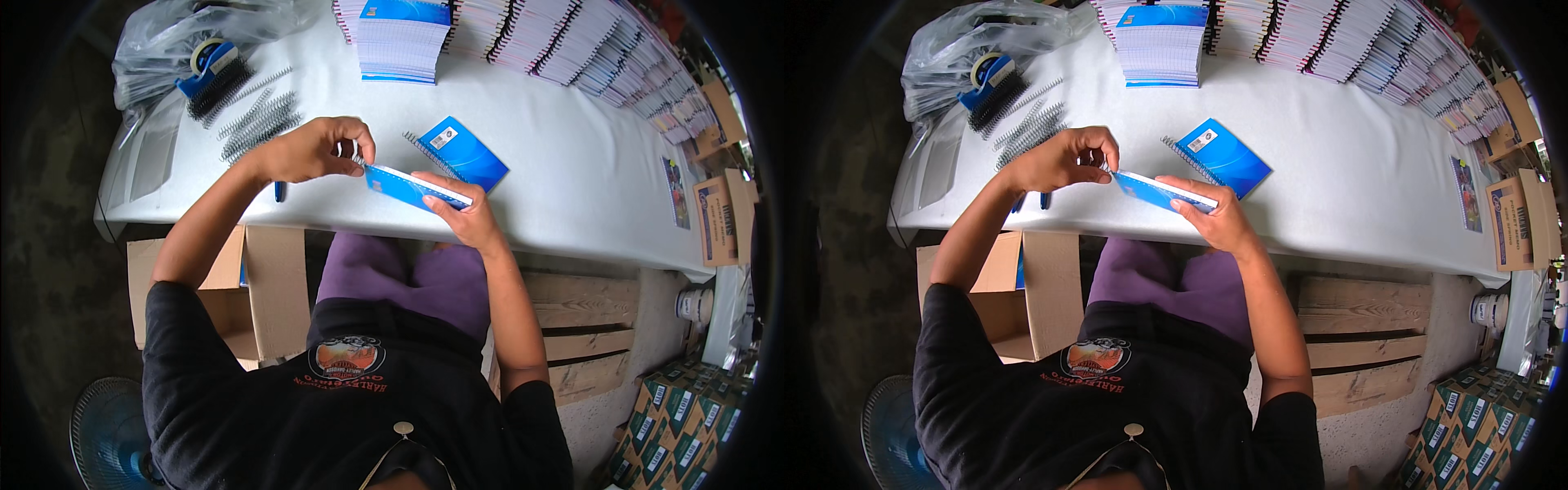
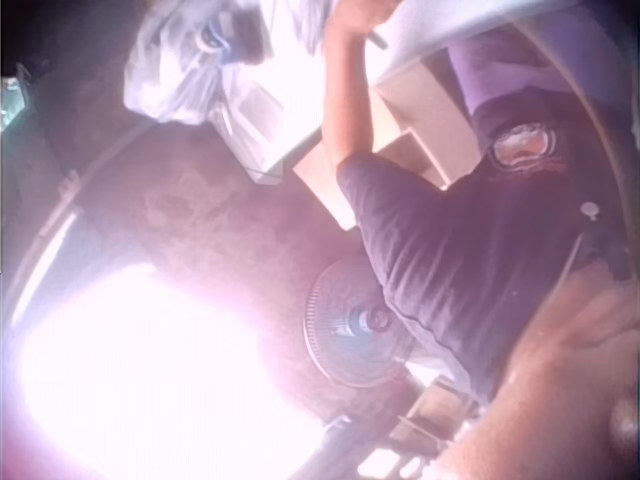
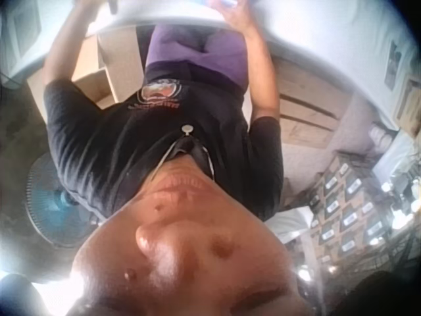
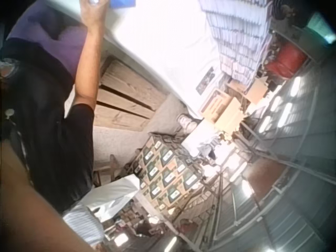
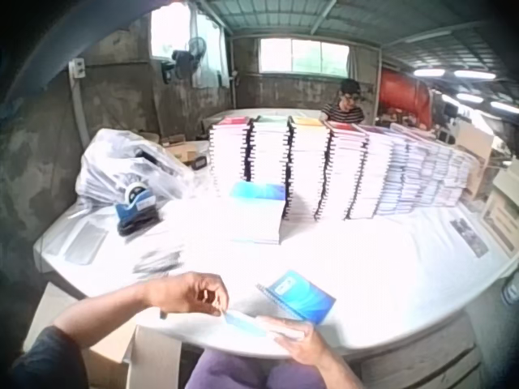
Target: The person uses wire cutters to trim excess spiral binding from stacks of pink and blue notebooks, then organizes the finished notebooks into stacks and places them into a cardboard box.
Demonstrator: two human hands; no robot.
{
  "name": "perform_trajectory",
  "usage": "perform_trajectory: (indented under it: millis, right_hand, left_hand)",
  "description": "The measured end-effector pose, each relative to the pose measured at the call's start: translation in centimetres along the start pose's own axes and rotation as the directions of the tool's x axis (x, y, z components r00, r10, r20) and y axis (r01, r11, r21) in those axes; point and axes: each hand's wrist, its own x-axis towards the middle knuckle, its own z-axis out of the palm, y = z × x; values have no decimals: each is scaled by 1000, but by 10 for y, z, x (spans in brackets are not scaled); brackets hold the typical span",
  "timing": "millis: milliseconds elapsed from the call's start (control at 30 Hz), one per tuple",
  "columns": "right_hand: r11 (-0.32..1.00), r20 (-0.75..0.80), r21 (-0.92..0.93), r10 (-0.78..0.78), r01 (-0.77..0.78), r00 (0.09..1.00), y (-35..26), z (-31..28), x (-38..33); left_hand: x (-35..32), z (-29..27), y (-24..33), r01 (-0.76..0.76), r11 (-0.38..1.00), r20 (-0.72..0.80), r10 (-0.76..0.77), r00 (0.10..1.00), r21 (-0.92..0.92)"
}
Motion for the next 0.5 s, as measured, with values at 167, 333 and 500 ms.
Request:
perform_trajectory:
  millis: [167,333,500]
  right_hand:
    - [997,-85,-55,43,-48,995,3,6,-4]
    - [978,-149,-201,-85,54,985,6,12,-6]
    - [967,-151,-244,-113,74,982,3,18,-11]
  left_hand:
    - [-1,15,0,-131,878,-200,247,948,461]
    - [4,16,21,-8,750,-169,159,973,661]
    - [6,23,24,42,639,-262,254,931,768]
